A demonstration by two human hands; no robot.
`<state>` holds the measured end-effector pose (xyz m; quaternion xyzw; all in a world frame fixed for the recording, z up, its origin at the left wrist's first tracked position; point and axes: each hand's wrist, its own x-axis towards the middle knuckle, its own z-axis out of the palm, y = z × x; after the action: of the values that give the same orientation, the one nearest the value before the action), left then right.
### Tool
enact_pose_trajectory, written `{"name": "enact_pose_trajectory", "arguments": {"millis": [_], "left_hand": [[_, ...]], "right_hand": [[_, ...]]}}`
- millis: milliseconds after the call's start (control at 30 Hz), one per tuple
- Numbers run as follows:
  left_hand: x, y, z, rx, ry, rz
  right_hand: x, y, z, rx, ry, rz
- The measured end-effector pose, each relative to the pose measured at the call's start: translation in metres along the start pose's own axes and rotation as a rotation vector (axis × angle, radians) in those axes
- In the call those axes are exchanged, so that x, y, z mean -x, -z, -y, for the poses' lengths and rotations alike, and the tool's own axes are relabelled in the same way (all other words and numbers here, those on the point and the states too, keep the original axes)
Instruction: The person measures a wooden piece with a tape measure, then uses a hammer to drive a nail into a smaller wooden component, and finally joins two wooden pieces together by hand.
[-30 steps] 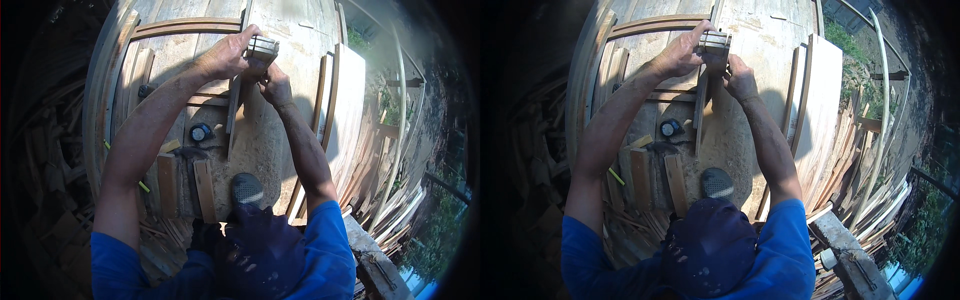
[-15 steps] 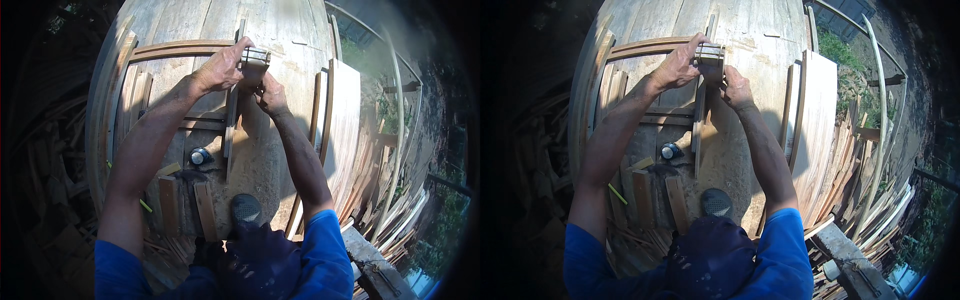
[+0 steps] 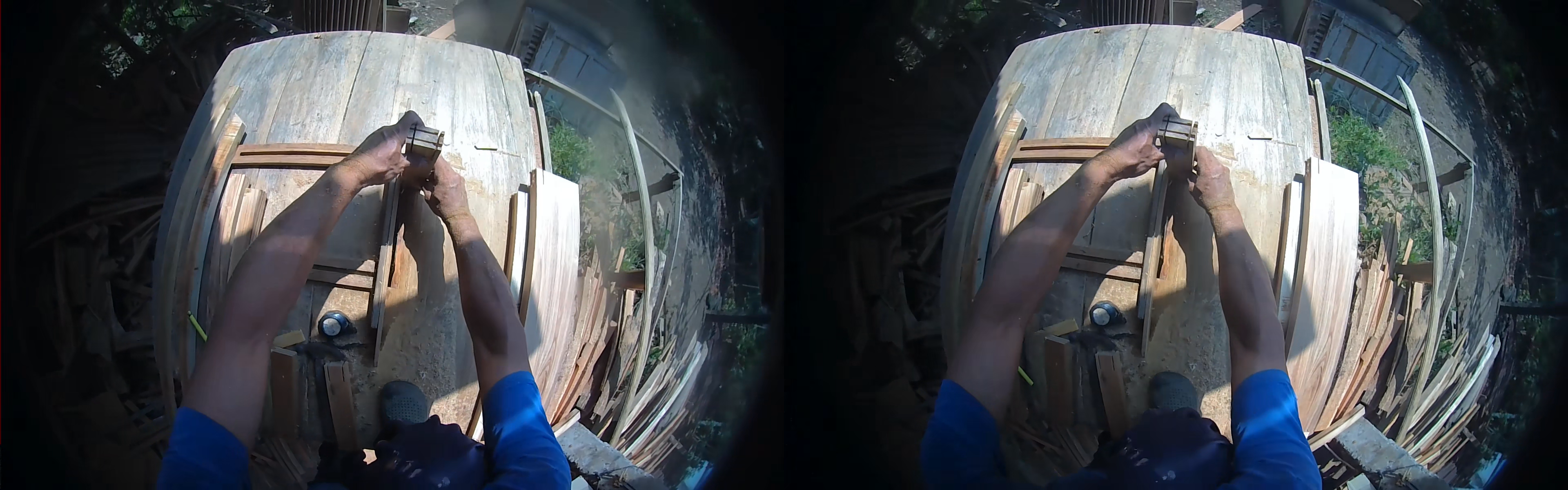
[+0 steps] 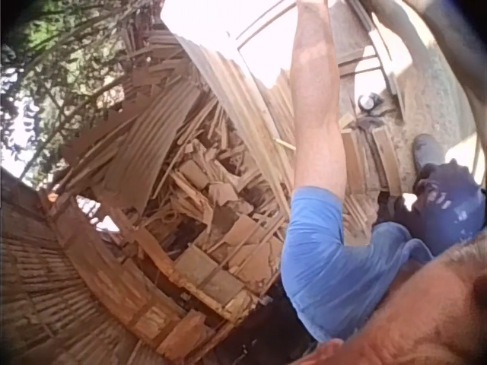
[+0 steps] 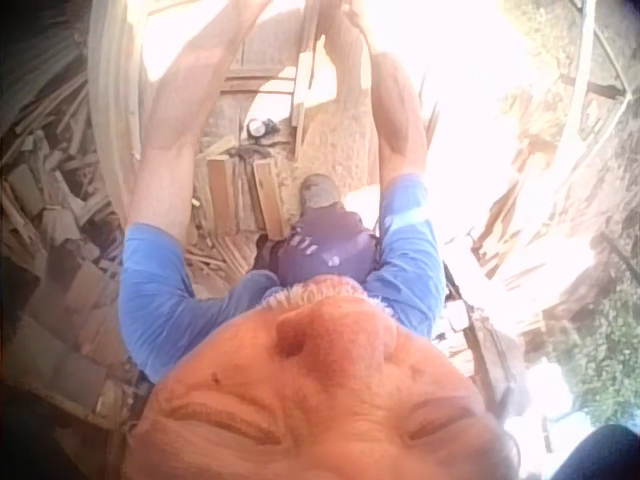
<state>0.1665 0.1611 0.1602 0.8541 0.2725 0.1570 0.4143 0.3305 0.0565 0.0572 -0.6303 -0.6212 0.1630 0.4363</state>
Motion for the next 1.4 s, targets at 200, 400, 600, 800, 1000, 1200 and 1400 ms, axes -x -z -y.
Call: {"name": "enact_pose_trajectory", "arguments": {"millis": [200,400,600,800,1000,1200,1400], "left_hand": [[0.01,-0.049,-0.017,0.024,-0.048,-0.397],[0.052,-0.107,-0.079,0.282,0.034,-0.585],[0.119,-0.081,-0.114,0.568,-0.034,0.277],[0.169,-0.08,-0.107,0.548,-0.104,0.289],[0.212,-0.09,-0.093,0.481,-0.044,-0.049],[0.213,-0.088,-0.095,0.164,-0.063,-0.006],[0.199,-0.084,-0.074,0.146,-0.102,-0.042]], "right_hand": [[0.01,0.001,-0.015,0.131,-0.011,-0.195],[0.108,0.027,0.021,0.364,-0.093,-0.194],[0.179,0.114,0.121,-0.203,-0.484,0.315],[0.221,0.063,0.091,-0.341,-0.349,0.433],[0.217,0.023,0.1,-0.124,-0.236,0.297],[0.219,0.02,0.107,-0.069,-0.193,0.246],[0.2,0.014,0.096,-0.018,-0.17,0.227]]}}
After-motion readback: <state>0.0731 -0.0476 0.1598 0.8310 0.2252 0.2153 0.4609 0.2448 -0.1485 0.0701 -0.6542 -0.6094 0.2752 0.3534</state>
